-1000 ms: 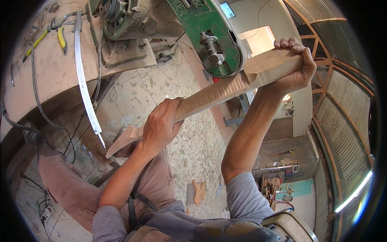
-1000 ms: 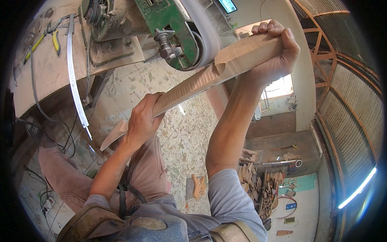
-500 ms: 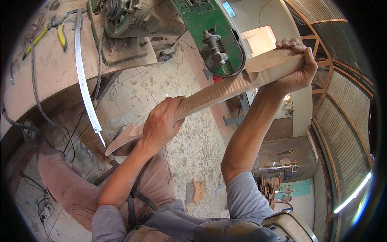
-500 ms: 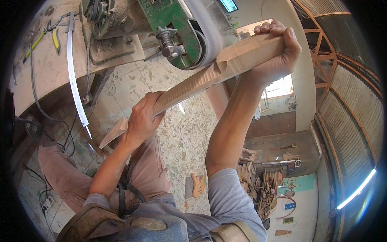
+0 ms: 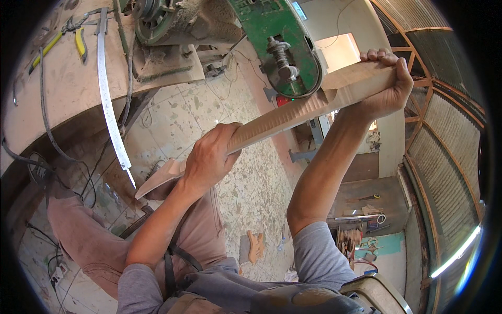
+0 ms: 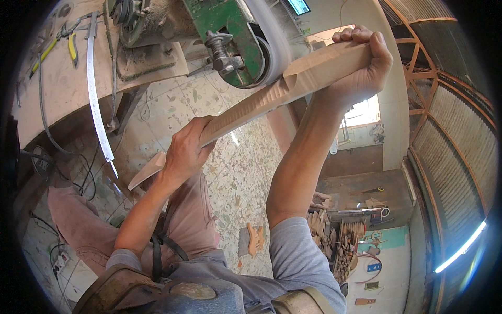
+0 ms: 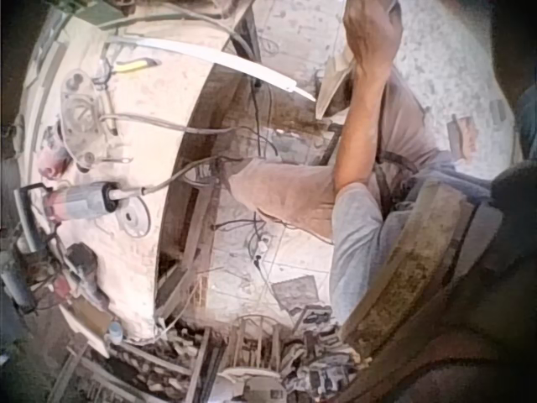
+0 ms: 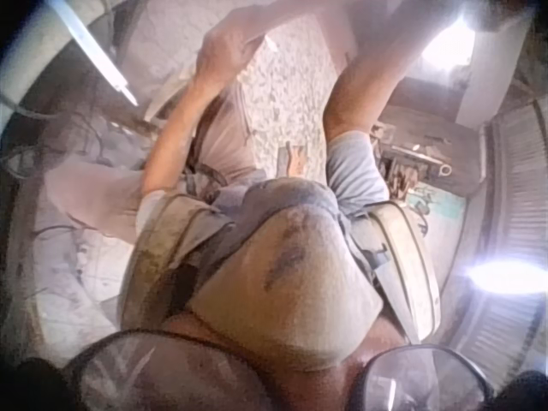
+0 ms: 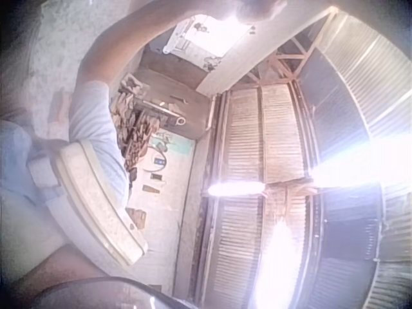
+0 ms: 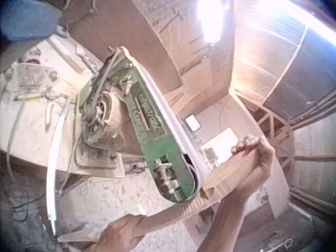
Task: The person shapes a wooden guitar neck by pressing it against a running belt sander, turning it frequently to smooth the curves, and later measures the neck width with a caliper.
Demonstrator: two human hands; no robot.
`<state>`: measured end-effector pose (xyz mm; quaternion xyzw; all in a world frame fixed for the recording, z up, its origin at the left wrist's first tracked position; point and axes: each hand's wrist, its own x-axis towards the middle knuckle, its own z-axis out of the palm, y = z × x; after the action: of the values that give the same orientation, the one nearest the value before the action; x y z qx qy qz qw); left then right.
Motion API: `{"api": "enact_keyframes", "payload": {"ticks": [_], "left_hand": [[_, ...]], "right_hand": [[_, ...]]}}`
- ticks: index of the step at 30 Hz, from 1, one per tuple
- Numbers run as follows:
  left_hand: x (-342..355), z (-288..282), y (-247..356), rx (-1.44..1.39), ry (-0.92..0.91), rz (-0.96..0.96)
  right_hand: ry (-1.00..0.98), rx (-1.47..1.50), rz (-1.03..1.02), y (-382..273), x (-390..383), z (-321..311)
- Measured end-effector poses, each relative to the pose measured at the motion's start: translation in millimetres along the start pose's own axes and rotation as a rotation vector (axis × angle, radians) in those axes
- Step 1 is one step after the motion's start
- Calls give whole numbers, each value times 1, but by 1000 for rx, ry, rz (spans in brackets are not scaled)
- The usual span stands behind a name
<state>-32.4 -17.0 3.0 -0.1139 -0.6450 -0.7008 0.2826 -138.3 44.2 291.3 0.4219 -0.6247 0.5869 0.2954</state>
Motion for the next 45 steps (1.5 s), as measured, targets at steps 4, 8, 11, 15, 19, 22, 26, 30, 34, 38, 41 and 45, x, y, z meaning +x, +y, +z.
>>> {"api": "enact_keyframes", "payload": {"ticks": [4, 8, 11, 15, 19, 22, 26, 30, 34, 38, 41, 45], "left_hand": [[1, 0, 0, 1, -12, -4], [1, -1, -1, -4, -17, 6], [1, 0, -2, -13, -19, 6], [0, 2, -4, -13, -20, -3], [1, 1, -5, -20, -28, 2], [1, 2, -5, -59, -37, -25], [1, 3, -6, -45, -38, -8], [2, 1, -3, -64, -72, -55], [2, 0, -3, -68, -92, -71], [1, 1, -6, -76, -88, -72], [2, 2, -5, -78, -88, -69], [2, 3, -7, -80, -88, -69]], "right_hand": [[1, -25, -4, 0, -1, -1], [15, -26, -4, 0, -1, 1], [9, -41, -7, 1, -1, 0], [22, -88, -30, 0, -2, 3], [33, -124, -42, 1, -2, 3], [25, -184, -66, 1, -3, 4], [48, -222, -58, 1, -2, 5], [69, -246, -42, 0, -2, 5], [58, -300, -55, 0, -4, 7], [60, -302, -54, 1, -4, 8], [70, -317, -50, 0, -4, 7], [81, -336, -29, -1, -4, 8]]}}
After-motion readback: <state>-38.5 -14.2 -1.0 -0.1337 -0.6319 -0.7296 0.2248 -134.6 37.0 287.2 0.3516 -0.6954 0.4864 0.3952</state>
